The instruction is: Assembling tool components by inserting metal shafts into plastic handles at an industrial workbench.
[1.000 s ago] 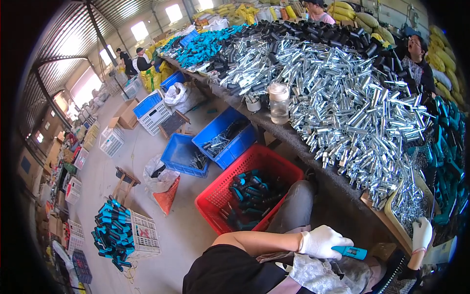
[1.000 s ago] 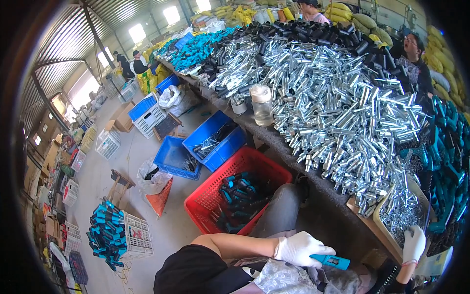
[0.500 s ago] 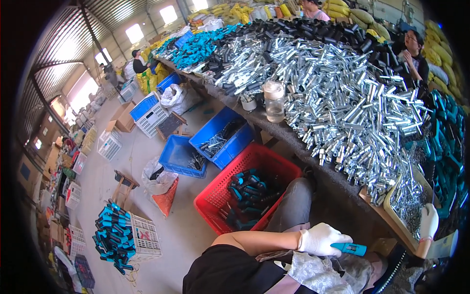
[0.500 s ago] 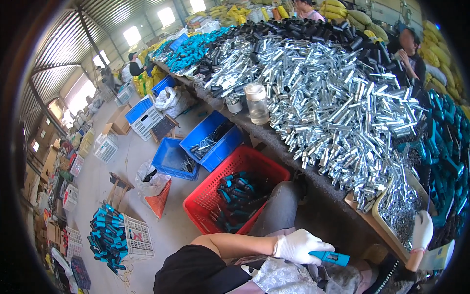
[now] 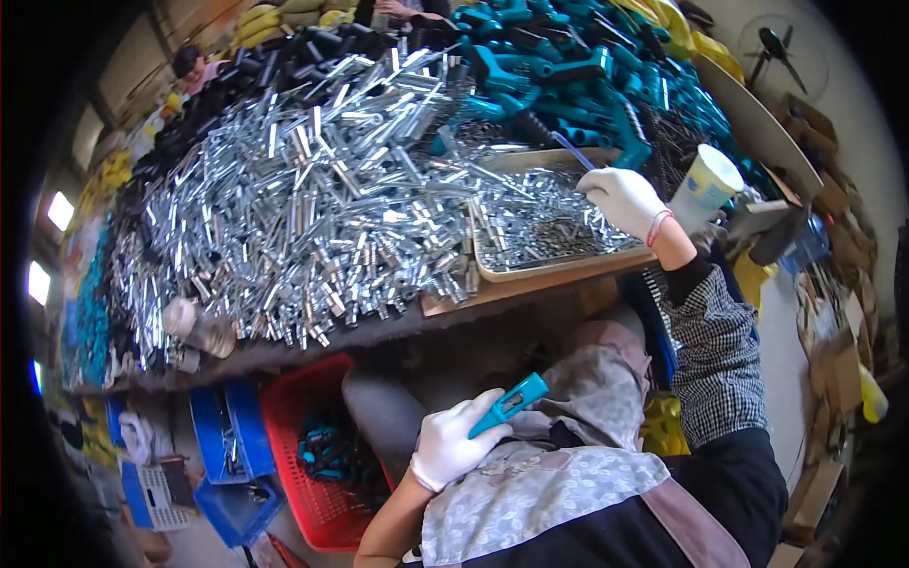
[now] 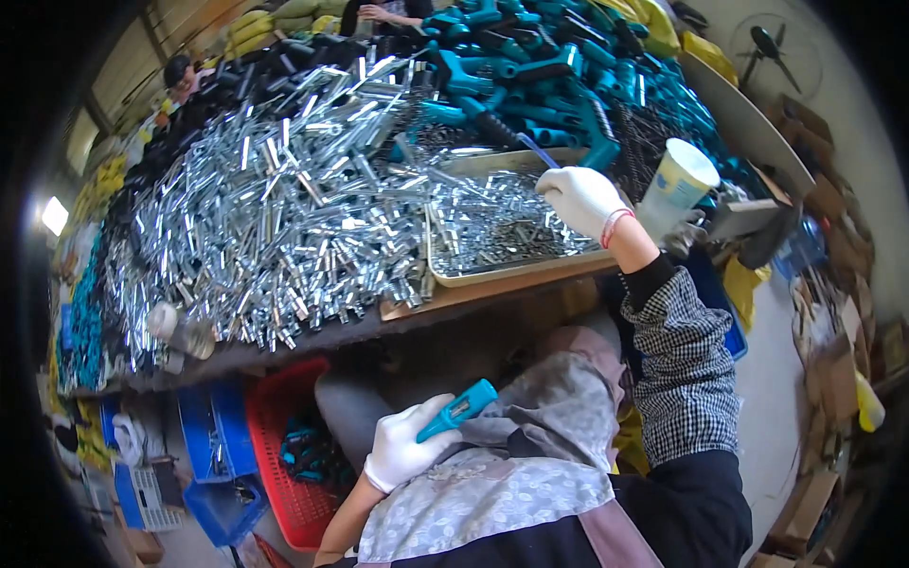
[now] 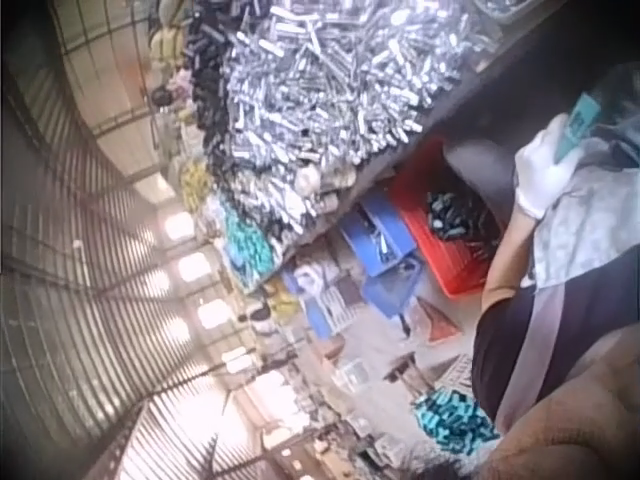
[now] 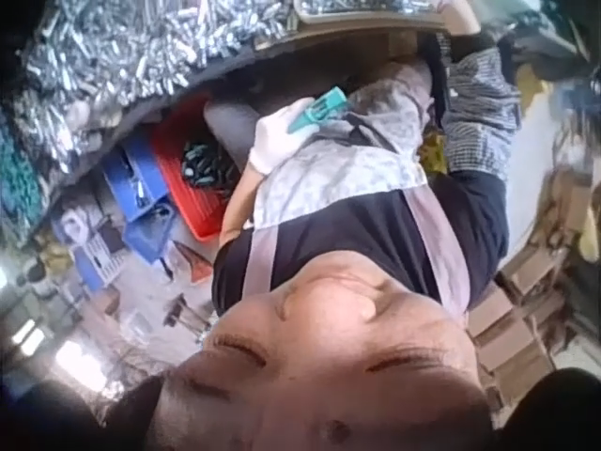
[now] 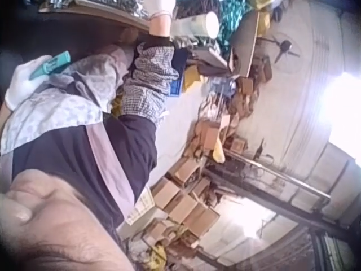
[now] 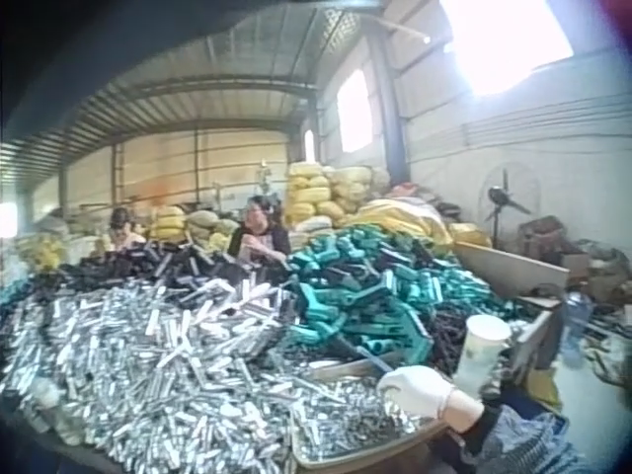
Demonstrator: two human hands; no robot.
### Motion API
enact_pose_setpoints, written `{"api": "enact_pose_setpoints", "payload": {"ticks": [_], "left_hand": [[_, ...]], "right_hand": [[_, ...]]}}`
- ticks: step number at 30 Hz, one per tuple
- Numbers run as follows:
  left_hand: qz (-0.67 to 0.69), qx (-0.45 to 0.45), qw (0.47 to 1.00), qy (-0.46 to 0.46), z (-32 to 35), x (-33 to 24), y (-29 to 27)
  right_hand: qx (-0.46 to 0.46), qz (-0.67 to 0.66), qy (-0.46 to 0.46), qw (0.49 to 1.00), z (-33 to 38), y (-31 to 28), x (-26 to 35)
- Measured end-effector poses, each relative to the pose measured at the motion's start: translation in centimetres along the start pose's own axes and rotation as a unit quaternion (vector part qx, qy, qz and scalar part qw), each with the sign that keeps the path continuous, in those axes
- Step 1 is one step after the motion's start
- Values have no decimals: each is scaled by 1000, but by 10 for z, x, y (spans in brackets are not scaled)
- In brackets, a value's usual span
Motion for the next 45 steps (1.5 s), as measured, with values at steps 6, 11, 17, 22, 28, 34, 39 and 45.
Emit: {"api": "enact_pose_setpoints", "payload": {"ticks": [6,11,17,22,28,34,39,45], "left_hand": [[10,7,1000,8,-6,-2,4],[8,8,1000,-10,-6,-2,4],[-12,13,1000,-6,-7,-4,-1],[-8,4,1000,0,-11,-7,-2],[0,1,1000,3,-10,-7,-2],[3,12,1000,0,-10,-12,0],[11,10,1000,-7,-10,-12,1],[12,16,1000,-11,-12,-13,3]], "right_hand": [[163,254,34,953,20,14,-12],[77,233,143,959,6,29,-34],[47,260,94,960,-36,50,-38],[92,297,135,941,-58,63,-52],[126,227,164,952,-30,49,-47],[106,36,84,990,-3,34,-33],[42,-72,10,996,14,16,16],[-21,-102,-49,993,18,12,33]]}}
Point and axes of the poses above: each hand's wrist, its own z-axis away from the middle knuckle, its own y-axis out of the palm, x = y × z, the point moved 8 cm from there along -z, towards the middle knuckle
